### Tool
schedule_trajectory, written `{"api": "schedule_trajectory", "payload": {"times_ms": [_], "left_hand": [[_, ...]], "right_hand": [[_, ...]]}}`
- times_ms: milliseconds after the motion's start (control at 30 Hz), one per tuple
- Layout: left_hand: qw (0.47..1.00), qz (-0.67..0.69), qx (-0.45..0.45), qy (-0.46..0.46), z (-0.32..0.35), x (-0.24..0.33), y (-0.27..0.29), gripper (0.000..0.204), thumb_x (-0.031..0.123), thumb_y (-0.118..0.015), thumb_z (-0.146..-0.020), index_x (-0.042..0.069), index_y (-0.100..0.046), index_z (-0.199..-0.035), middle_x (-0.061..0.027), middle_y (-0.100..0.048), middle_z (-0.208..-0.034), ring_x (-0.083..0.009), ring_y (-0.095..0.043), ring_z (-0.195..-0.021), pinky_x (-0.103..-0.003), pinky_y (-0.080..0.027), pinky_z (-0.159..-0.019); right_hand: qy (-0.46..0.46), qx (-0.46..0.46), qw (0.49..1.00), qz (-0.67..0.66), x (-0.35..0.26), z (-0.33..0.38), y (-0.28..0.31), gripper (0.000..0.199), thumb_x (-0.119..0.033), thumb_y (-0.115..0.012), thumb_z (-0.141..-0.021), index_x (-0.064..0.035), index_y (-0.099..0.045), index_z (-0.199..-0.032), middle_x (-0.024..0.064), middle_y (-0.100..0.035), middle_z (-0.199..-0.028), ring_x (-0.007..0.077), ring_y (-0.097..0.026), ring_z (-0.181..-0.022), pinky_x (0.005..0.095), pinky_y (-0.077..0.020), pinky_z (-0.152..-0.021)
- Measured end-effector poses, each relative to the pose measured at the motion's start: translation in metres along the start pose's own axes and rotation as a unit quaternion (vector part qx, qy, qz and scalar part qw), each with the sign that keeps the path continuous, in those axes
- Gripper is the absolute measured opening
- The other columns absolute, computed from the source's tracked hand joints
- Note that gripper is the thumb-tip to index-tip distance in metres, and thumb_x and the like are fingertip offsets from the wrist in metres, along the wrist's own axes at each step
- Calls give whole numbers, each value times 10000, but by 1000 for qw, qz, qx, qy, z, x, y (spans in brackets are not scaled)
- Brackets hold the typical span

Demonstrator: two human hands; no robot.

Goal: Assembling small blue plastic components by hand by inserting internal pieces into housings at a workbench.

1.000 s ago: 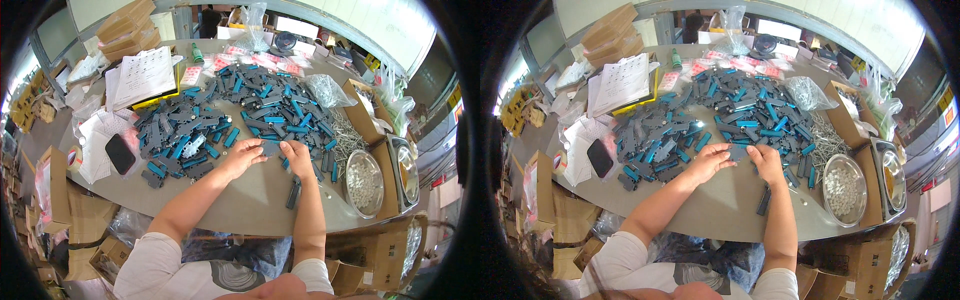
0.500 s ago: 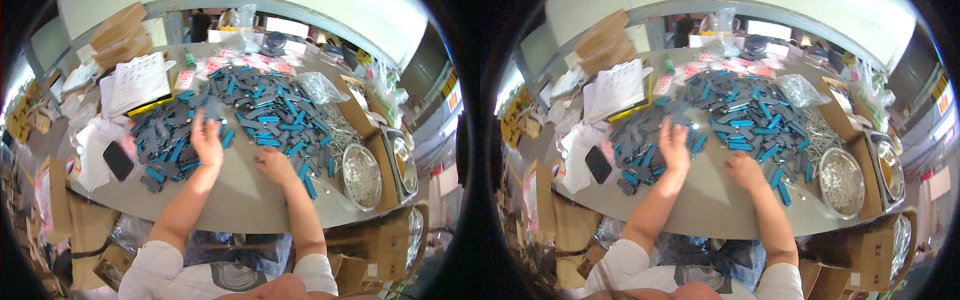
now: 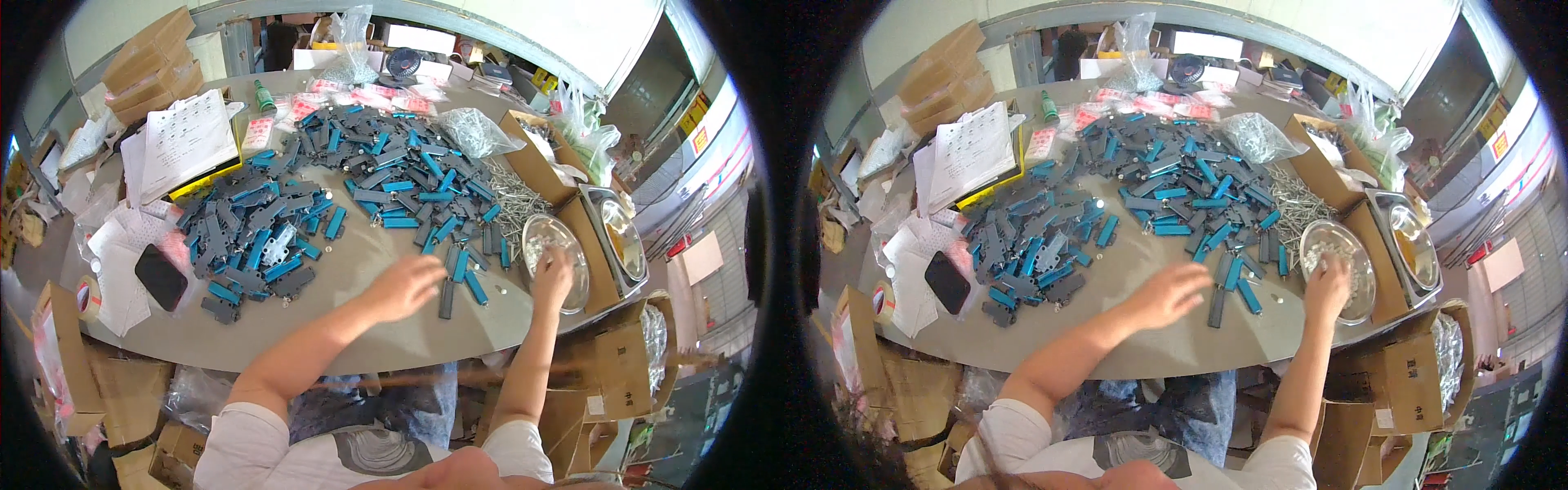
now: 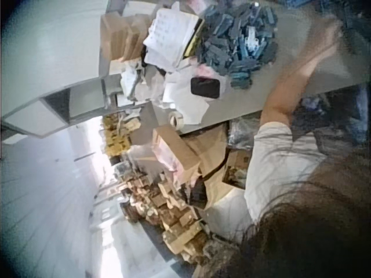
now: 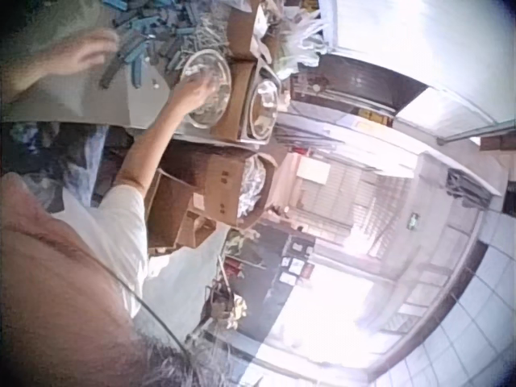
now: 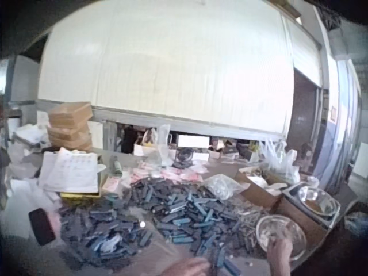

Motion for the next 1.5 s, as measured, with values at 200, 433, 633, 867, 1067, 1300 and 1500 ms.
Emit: {"api": "schedule_trajectory", "payload": {"times_ms": [200,433,633,867,1067,1300,1500], "left_hand": [[985,-100,-124,-61,12,24,-40,318,304,-601,-840,72,-594,-1058,-108,-492,-1239,-332,-497,-1049,-405,-427,-912],[996,-5,-62,71,15,-7,-30,304,54,-619,-761,53,-508,-1043,-117,-512,-1028,-343,-508,-1013,-387,-446,-842],[963,171,-37,206,16,-24,-20,449,28,-577,-801,41,-469,-1237,-130,-603,-938,-270,-594,-828,-345,-463,-769],[733,589,-5,341,14,-30,-20,325,79,-476,-907,41,-426,-1226,-79,-580,-987,-146,-571,-815,-302,-468,-746],[687,642,48,337,11,-46,-23,374,470,-472,-915,110,-525,-1001,8,-527,-751,-91,-505,-640,-238,-362,-576],[697,644,78,306,5,-55,-18,540,614,-364,-899,111,-545,-822,12,-493,-630,-97,-471,-614,-240,-362,-606],[626,716,126,282,6,-71,1,522,678,-335,-869,197,-505,-980,32,-551,-950,-116,-516,-930,-343,-389,-812]], "right_hand": [[57,-196,979,15,9,66,-52,138,-69,-574,-774,-54,-640,-893,171,-603,-884,373,-592,-807,447,-477,-698],[185,-200,953,-134,-26,38,-71,111,-83,-591,-764,-62,-658,-850,148,-591,-883,362,-597,-779,438,-488,-689],[197,-252,946,-51,-37,31,-87,50,-80,-591,-772,-55,-633,-783,146,-559,-812,362,-584,-750,445,-477,-666],[166,-240,955,-49,-16,13,-78,96,-68,-555,-750,-47,-611,-826,179,-587,-895,384,-579,-833,453,-478,-723],[77,112,972,191,-13,-22,-27,203,-159,-609,-730,-94,-656,-917,151,-610,-960,327,-564,-927,457,-444,-801],[37,-186,978,-85,-58,-29,-136,225,-248,-643,-776,-75,-660,-919,152,-660,-890,337,-615,-882,423,-474,-787],[-43,-202,978,-41,-68,-42,-152,291,-219,-674,-723,-57,-650,-964,130,-667,-941,308,-620,-914,400,-479,-801]]}}
Point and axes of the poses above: each hand's wrist, its own z-axis away from the middle knuckle, its own y-axis out of the back of the hand, x = y × z, the point moved 3 cm from there along -z, towards the middle knuckle
